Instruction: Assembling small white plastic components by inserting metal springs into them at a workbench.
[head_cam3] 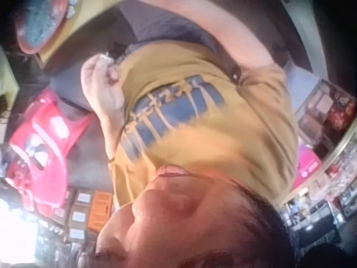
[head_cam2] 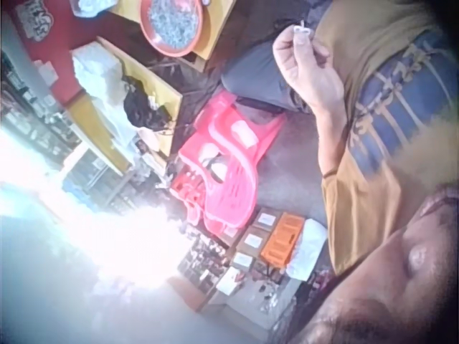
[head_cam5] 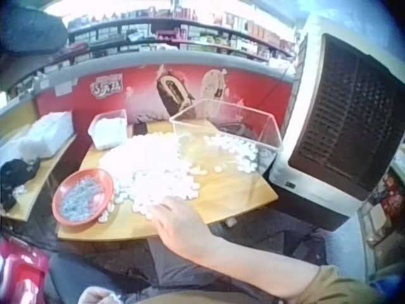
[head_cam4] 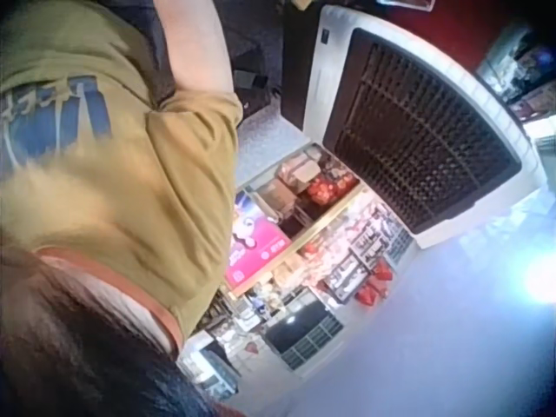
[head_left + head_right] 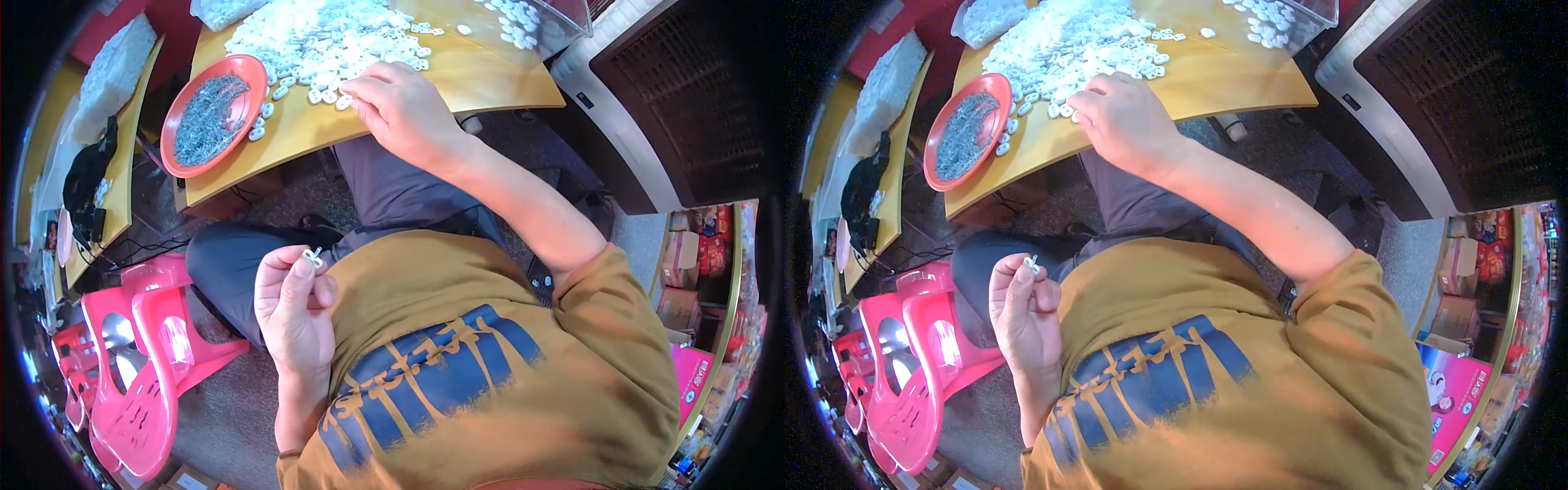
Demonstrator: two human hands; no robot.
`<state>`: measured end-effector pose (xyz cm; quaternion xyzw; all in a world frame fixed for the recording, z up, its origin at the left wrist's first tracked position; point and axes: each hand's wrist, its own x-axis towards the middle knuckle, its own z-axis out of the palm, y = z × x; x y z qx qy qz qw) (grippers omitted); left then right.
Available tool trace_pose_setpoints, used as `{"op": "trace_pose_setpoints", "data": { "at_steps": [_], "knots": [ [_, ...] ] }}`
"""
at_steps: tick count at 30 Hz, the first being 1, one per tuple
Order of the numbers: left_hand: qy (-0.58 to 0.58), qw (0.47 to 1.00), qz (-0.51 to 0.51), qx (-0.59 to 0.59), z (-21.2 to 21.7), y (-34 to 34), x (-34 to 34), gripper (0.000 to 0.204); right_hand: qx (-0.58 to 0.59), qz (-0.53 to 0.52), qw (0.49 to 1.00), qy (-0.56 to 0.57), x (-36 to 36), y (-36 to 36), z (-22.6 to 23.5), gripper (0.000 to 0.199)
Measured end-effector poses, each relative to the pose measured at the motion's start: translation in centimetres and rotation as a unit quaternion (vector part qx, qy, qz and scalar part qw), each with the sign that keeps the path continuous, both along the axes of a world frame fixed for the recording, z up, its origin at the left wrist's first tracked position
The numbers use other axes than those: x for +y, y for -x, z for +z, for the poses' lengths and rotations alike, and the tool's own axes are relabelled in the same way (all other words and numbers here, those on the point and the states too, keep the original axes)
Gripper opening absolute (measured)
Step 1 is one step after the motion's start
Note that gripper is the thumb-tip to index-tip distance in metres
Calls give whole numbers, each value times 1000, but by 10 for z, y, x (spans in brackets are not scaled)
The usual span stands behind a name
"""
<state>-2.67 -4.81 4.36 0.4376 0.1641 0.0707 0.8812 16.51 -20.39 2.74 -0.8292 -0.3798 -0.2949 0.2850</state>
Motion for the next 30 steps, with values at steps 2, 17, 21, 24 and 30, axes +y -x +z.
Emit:
{"op": "trace_pose_setpoints", "data": {
  "at_steps": [2, 17, 21, 24, 30],
  "knots": [
    [-2, 1000, -2, 5, 1, 0, -1, 9, -5, 1, 1000, 17, 2, -10, -6, 9],
    [29, 999, -27, -12, -2, 3, 5, 10, -12, 19, 999, 37, 7, -25, -23, 7],
    [28, 999, -25, -14, 0, 3, 3, 11, -9, 35, 999, -2, 7, -21, -24, 6],
    [22, 999, -16, -20, 3, 3, 4, 11, 101, 37, 989, -98, 5, 0, -11, 11],
    [-56, 996, 7, -75, 30, 5, -5, 9, 653, 200, 623, -382, -2, 96, 61, 22]
  ]
}}
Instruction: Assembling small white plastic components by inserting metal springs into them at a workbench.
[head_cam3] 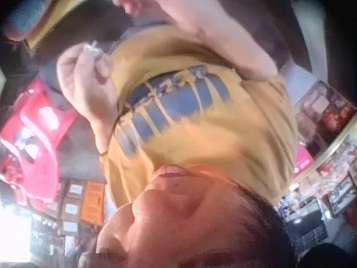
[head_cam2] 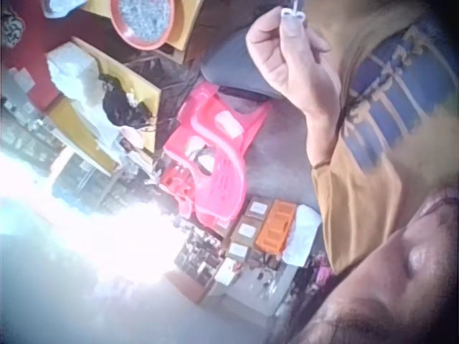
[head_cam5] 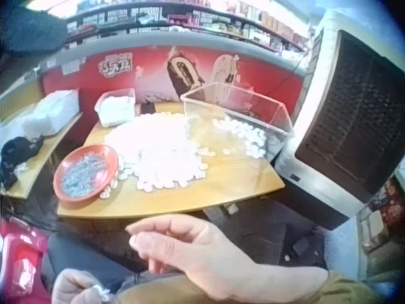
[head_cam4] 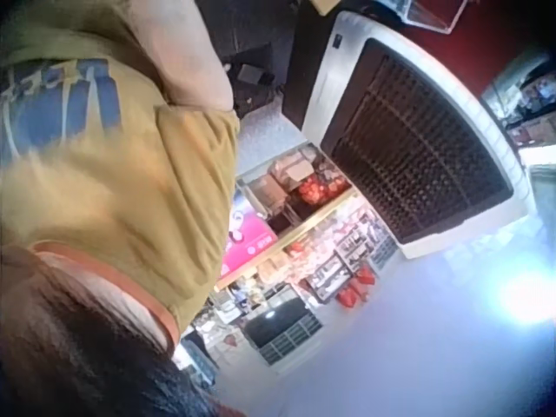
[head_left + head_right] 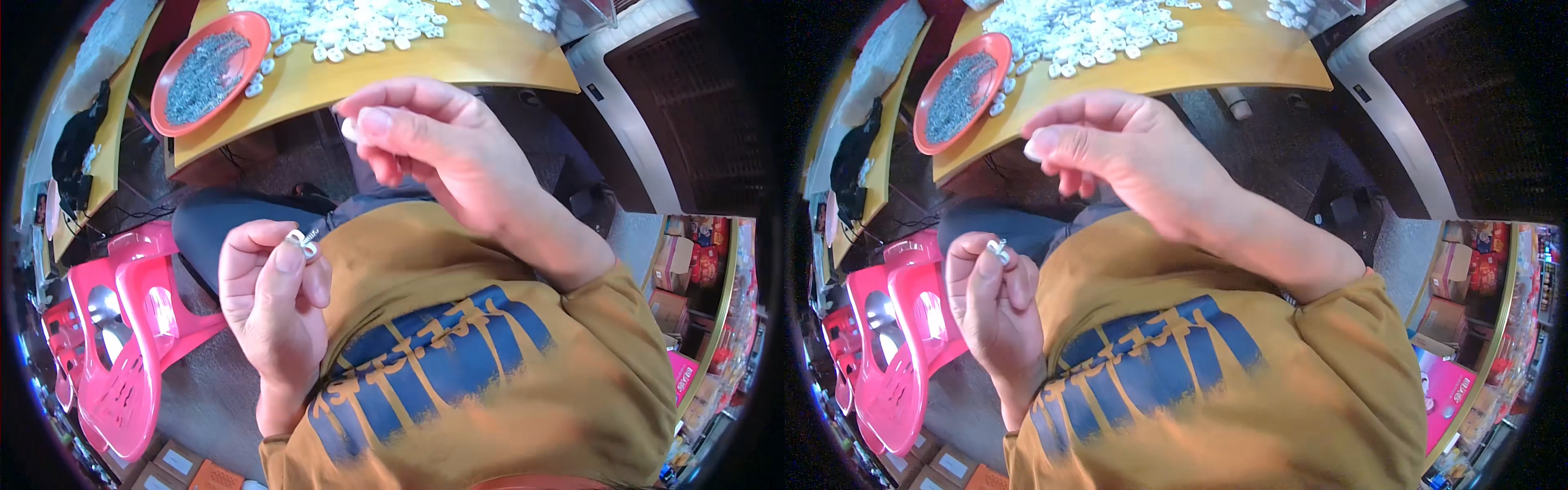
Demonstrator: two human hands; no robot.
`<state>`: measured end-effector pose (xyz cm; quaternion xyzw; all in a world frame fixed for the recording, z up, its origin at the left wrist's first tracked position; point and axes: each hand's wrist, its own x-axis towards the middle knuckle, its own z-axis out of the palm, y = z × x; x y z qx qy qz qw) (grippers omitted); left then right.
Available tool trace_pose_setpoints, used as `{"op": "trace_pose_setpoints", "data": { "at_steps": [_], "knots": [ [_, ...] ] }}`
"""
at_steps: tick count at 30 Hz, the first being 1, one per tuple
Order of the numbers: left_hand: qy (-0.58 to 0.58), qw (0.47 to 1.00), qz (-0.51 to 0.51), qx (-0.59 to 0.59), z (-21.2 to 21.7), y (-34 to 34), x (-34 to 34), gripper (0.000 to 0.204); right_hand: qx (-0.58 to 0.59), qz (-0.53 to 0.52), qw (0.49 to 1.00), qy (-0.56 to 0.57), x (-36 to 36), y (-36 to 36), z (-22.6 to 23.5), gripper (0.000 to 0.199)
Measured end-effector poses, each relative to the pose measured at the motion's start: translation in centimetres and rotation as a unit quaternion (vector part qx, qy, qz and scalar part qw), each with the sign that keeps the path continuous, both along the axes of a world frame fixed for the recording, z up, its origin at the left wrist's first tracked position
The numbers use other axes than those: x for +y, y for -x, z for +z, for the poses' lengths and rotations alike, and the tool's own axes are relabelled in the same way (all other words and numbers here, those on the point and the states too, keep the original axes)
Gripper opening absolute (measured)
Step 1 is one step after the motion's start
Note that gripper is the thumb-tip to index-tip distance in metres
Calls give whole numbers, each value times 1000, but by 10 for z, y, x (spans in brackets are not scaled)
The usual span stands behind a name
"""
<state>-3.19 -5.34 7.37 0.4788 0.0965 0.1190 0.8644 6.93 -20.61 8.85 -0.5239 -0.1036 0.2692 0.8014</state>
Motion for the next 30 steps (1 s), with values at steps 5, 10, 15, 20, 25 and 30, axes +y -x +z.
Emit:
{"op": "trace_pose_setpoints", "data": {
  "at_steps": [5, 10, 15, 20, 25, 30],
  "knots": [
    [-15, 1000, -22, -9, 12, 4, -6, 12, 76, 56, 994, -59, 0, 29, 13, 23],
    [-1, 1000, -24, -6, 9, 6, -6, 13, 45, 57, 996, -60, 5, 39, 8, 25],
    [1, 999, -31, -11, 5, 6, -4, 13, -6, 61, 996, -60, 5, 42, 6, 24],
    [5, 1000, -26, -3, 3, 6, -4, 12, -20, 55, 995, -75, 5, 43, 4, 21],
    [6, 999, -35, -11, 1, 6, -4, 13, -132, 29, 990, -43, 5, 40, -4, 21],
    [4, 999, -32, -6, 1, 6, -3, 13, -421, -3, 901, 105, 1, 32, -1, 18]
  ]
}}
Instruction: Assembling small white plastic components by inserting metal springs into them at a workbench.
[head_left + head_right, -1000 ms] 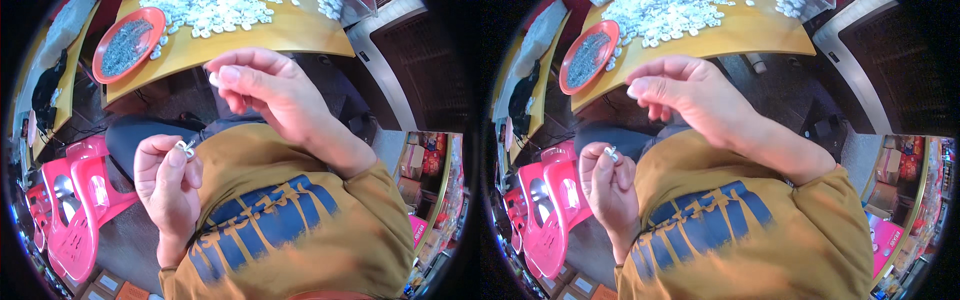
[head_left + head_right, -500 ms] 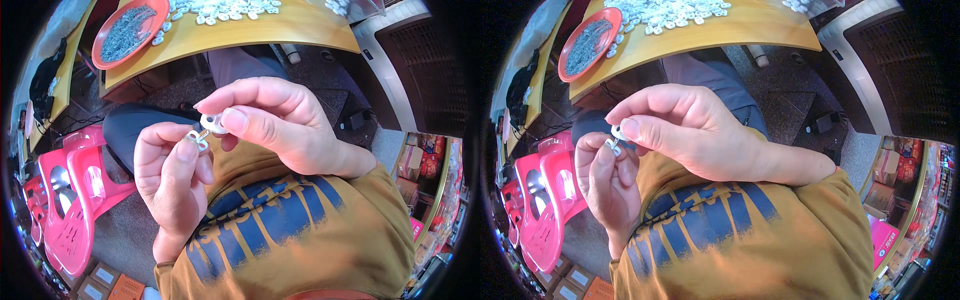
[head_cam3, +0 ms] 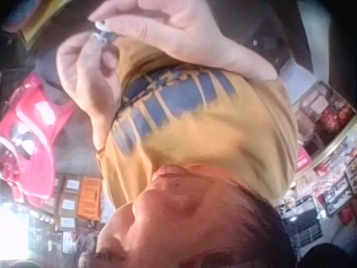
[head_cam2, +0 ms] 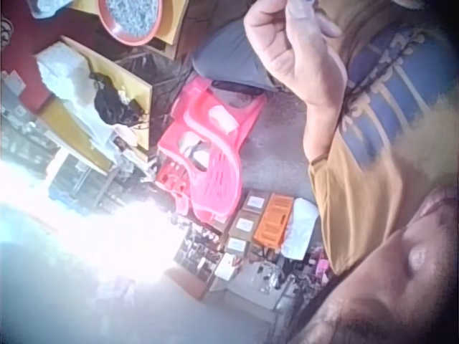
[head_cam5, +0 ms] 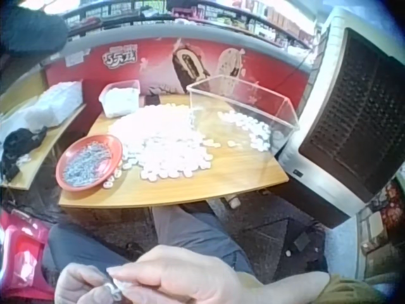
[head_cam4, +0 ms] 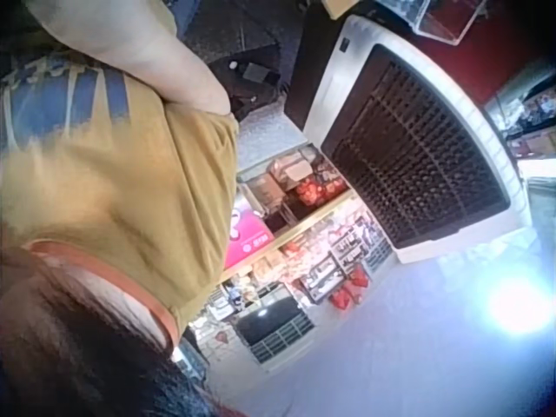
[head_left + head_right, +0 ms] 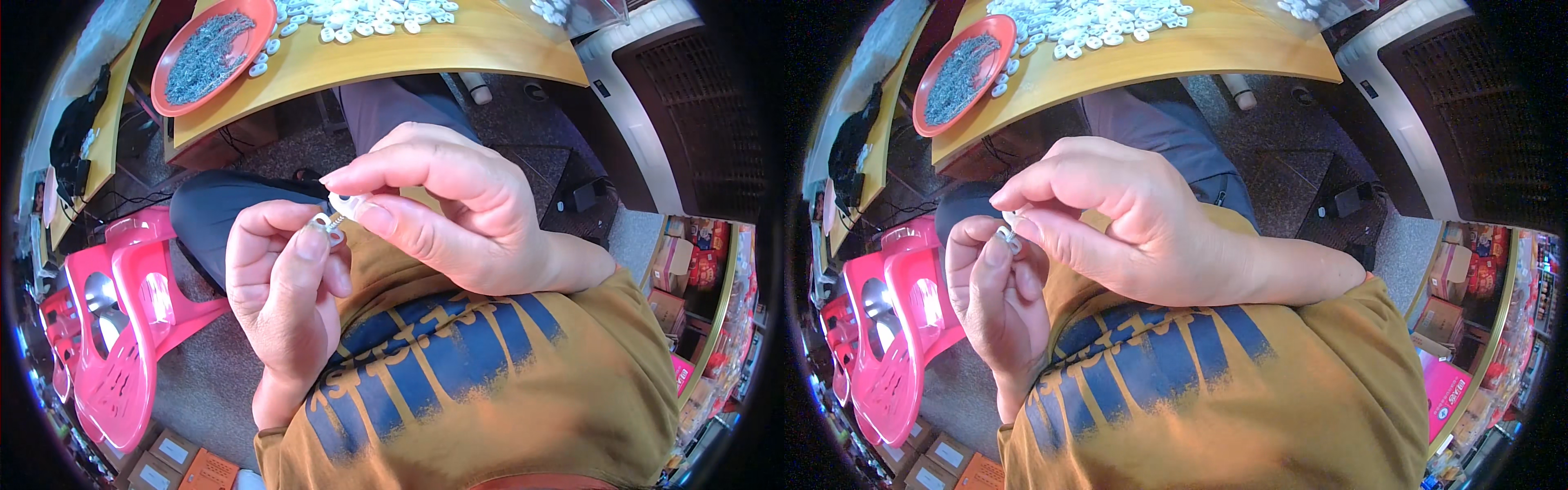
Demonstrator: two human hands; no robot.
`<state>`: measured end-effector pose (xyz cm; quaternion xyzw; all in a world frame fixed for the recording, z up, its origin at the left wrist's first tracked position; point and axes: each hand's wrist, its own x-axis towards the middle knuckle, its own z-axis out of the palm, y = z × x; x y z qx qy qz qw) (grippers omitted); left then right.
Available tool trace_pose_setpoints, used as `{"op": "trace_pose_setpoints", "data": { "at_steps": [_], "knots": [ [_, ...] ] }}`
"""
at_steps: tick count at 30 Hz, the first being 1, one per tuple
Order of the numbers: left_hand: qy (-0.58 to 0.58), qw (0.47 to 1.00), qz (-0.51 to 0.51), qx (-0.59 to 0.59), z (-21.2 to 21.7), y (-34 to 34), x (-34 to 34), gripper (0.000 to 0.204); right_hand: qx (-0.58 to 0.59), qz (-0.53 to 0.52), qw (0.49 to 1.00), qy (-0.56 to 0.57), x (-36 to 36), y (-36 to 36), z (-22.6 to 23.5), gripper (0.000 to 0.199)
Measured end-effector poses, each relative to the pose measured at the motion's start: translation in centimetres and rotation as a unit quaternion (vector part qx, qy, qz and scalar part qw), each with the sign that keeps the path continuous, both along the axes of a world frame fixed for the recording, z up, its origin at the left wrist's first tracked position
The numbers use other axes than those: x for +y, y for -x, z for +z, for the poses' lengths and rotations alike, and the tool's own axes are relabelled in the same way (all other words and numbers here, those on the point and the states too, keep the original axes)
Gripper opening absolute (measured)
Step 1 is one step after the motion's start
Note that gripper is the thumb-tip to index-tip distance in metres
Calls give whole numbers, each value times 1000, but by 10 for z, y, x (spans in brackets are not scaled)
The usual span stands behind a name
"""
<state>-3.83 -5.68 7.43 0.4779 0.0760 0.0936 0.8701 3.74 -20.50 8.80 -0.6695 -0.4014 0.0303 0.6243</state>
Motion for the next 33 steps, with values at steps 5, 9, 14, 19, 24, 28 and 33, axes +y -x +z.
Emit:
{"op": "trace_pose_setpoints", "data": {
  "at_steps": [5, 9, 14, 19, 24, 28, 33],
  "knots": [
    [8, 1000, -1, 14, 0, 1, 0, 14, -61, -12, 998, -2, 1, -1, -4, 18],
    [20, 1000, -6, 12, -1, 0, -1, 13, -63, -18, 998, 11, 1, -1, -6, 18],
    [25, 1000, -3, 12, -1, 1, -2, 13, -69, -22, 997, 8, 2, -1, -8, 19],
    [27, 1000, -3, 15, -1, 1, -3, 13, -133, -34, 990, 5, 3, 0, -9, 21],
    [32, 999, -18, 3, -2, 2, -2, 14, -114, -27, 993, -5, 3, 1, -10, 22],
    [40, 999, -26, 5, -2, 2, -3, 16, -100, -21, 995, -6, 2, 2, -11, 20],
    [51, 997, -51, 4, -2, 4, -1, 20, -19, 7, 1000, -10, 0, 2, -11, 19]
  ]
}}
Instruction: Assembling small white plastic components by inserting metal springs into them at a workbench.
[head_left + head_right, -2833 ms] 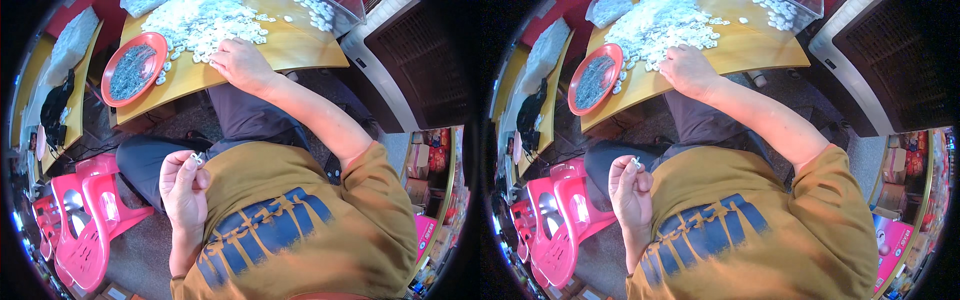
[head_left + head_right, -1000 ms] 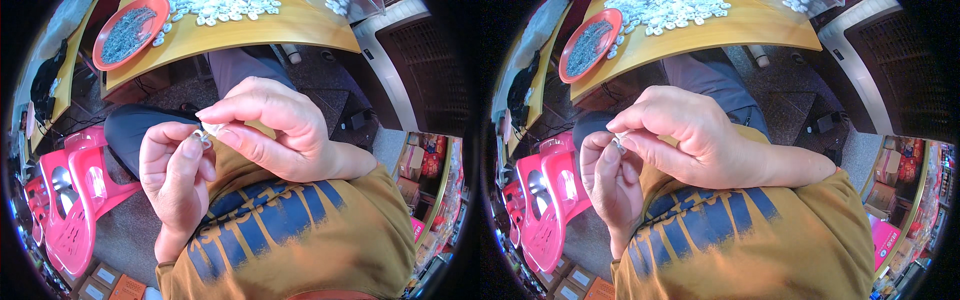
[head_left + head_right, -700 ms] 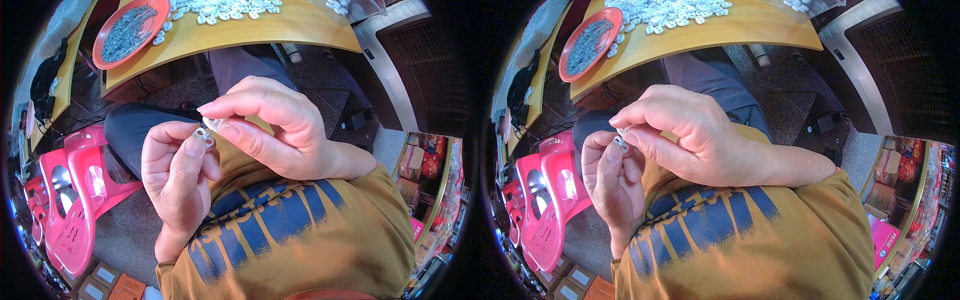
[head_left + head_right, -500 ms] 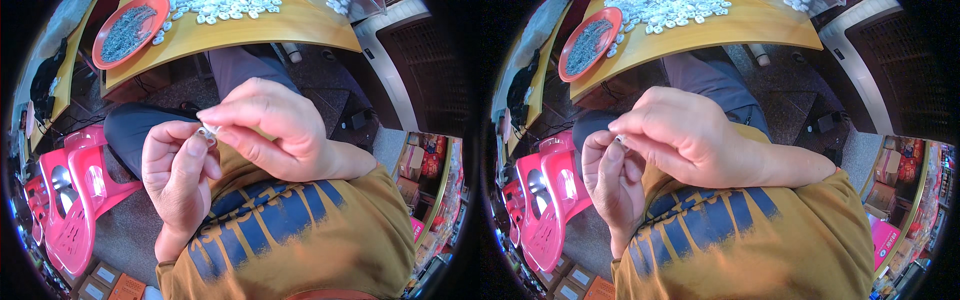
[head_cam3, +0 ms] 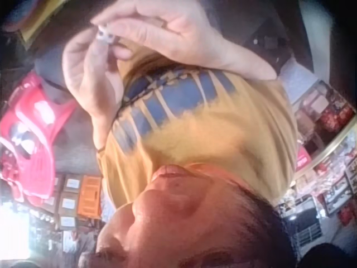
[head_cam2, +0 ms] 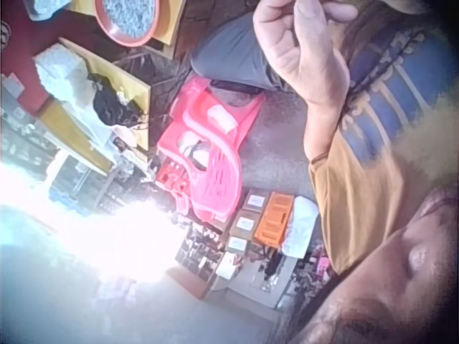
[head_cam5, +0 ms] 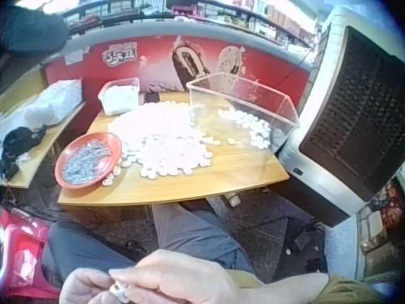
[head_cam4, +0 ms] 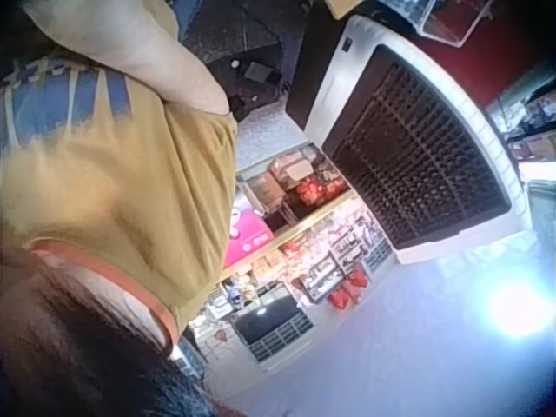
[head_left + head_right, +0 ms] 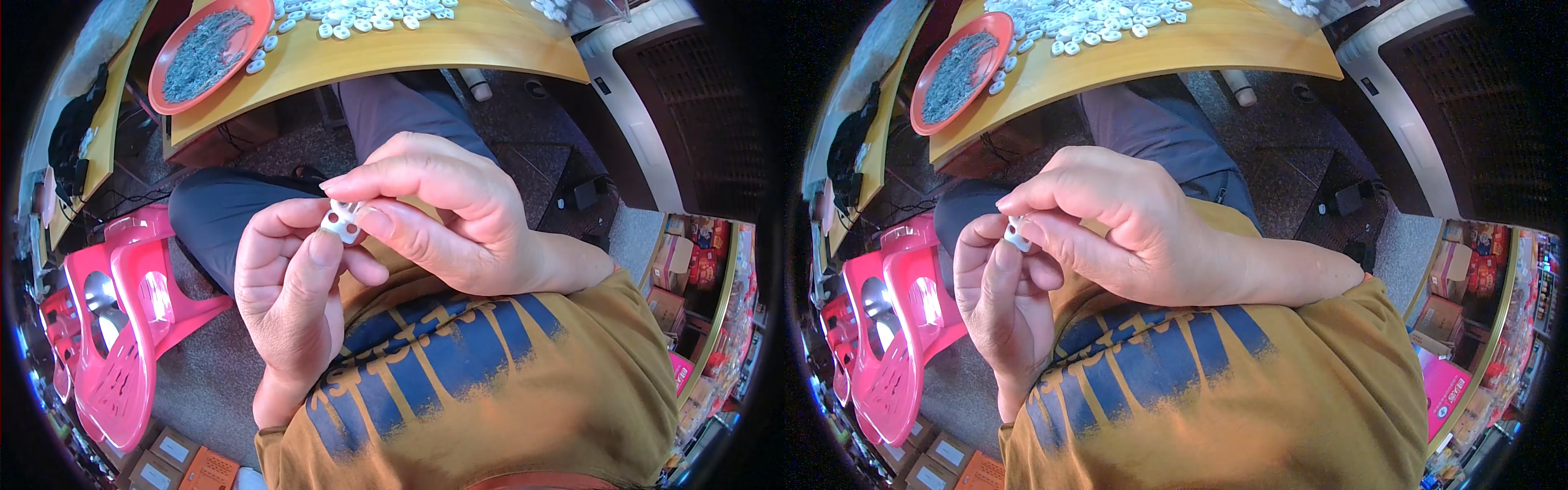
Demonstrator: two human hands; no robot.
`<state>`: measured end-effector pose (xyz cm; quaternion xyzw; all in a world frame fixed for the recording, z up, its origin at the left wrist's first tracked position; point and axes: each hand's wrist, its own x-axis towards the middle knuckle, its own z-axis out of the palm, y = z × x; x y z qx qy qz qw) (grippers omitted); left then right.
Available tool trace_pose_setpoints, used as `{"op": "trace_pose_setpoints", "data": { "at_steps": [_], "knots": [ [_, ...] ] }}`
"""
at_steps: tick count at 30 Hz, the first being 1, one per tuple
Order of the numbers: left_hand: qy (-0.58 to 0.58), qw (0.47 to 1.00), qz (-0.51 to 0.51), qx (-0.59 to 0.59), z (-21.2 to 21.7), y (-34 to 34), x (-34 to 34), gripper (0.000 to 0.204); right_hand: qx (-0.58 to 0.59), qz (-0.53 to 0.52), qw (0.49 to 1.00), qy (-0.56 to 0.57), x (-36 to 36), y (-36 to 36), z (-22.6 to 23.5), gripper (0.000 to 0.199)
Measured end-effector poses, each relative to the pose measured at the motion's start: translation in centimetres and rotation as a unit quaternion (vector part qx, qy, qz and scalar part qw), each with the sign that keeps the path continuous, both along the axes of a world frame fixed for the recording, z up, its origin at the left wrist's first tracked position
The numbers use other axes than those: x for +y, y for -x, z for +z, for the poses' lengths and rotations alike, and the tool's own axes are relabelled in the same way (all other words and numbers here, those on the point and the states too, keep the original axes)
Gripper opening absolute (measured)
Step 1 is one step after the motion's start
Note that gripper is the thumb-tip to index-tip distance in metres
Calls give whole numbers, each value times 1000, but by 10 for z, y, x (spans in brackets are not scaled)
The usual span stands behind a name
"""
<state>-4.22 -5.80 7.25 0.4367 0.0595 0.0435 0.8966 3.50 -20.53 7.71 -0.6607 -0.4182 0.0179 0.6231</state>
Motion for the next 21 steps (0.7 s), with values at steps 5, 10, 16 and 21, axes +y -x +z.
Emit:
{"op": "trace_pose_setpoints", "data": {
  "at_steps": [5, 10, 16, 21],
  "knots": [
    [-14, 1000, 0, -17, -5, -1, 0, 23, 6, 9, 1000, 9, -1, -1, -1, 20],
    [-9, 999, -6, -50, -3, -1, -1, 27, 11, 30, 999, 1, -2, 0, -1, 25],
    [-38, 998, 58, -4, -3, -1, -5, 36, -2, 42, 999, -5, -1, -2, -4, 34],
    [18, 999, -37, 0, -5, 1, 1, 39, 22, 76, 997, -17, -2, -1, -3, 35]
  ]
}}
